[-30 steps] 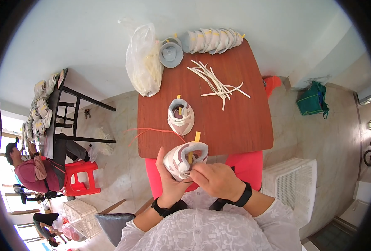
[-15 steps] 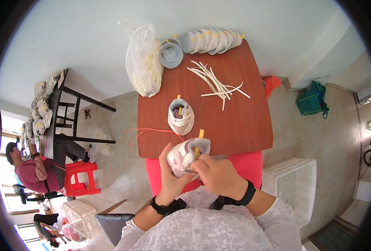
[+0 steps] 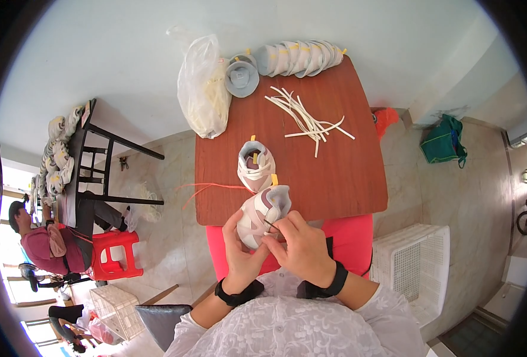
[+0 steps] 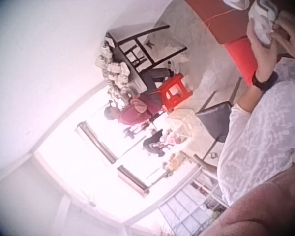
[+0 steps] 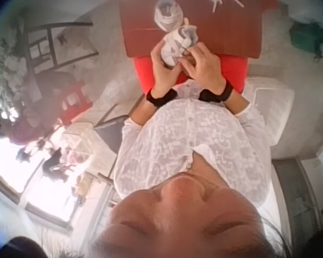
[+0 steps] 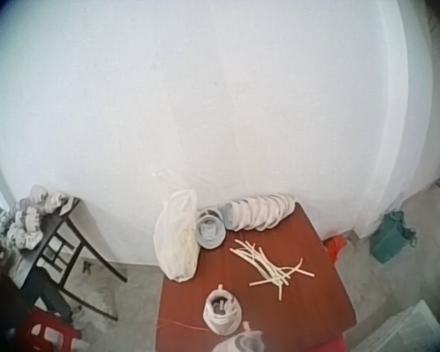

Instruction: Lacing a white shoe with pink and white laces using a tool.

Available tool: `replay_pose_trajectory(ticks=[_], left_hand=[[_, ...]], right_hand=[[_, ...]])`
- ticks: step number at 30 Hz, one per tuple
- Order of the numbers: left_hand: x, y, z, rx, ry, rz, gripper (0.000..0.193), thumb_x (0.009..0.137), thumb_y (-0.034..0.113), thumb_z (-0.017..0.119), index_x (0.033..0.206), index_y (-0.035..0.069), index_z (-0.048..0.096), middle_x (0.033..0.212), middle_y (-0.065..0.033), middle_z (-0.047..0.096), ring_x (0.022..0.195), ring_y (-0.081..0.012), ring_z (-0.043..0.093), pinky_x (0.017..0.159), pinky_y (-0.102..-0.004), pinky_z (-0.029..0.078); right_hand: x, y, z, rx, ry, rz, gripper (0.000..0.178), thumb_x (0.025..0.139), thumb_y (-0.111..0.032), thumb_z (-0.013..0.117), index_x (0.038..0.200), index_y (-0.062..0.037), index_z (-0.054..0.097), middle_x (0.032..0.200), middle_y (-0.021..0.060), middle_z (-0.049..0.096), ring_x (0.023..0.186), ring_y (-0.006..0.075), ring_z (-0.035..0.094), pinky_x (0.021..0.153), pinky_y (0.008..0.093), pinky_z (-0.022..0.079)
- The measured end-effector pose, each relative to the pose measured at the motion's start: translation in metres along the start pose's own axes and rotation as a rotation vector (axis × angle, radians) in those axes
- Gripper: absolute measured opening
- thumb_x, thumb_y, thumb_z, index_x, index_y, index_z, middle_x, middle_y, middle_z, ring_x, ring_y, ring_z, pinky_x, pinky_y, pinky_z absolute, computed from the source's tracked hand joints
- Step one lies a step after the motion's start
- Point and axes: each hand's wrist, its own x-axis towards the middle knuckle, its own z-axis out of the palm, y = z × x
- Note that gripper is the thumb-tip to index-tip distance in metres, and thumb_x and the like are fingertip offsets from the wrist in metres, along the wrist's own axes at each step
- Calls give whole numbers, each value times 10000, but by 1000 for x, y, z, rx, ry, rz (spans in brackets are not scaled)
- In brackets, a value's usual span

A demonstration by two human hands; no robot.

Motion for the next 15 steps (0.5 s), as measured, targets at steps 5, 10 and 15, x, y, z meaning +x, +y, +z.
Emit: replay_pose_trajectory(ticks=[5,10,15], left_hand=[[0,4,3,37,52,74,714,762,-91,678,1359,8,298,1221,-166,498,1082,-211,569,869,-326,510],[-2,-1,3,-141,74,-20,685,751,-112,670,1324,24,319,1219,-137,478,1110,-194,535,920,-317,472],[-3,6,3,-190,41,-82,726,711,-174,601,1321,68,289,1240,-128,481,1132,-197,521,966,-330,451]], right_hand=[[-3,-1,5,50,27,-33,141,763,-122,710,848,-59,617,805,61,559,606,228,613,500,327,486],[-3,-2,2,134,15,-101,122,745,-92,706,833,-61,627,782,57,542,591,224,595,493,327,477],[-4,3,-1,162,-32,-170,139,722,-80,706,832,-60,623,768,52,530,585,215,586,486,318,472]])
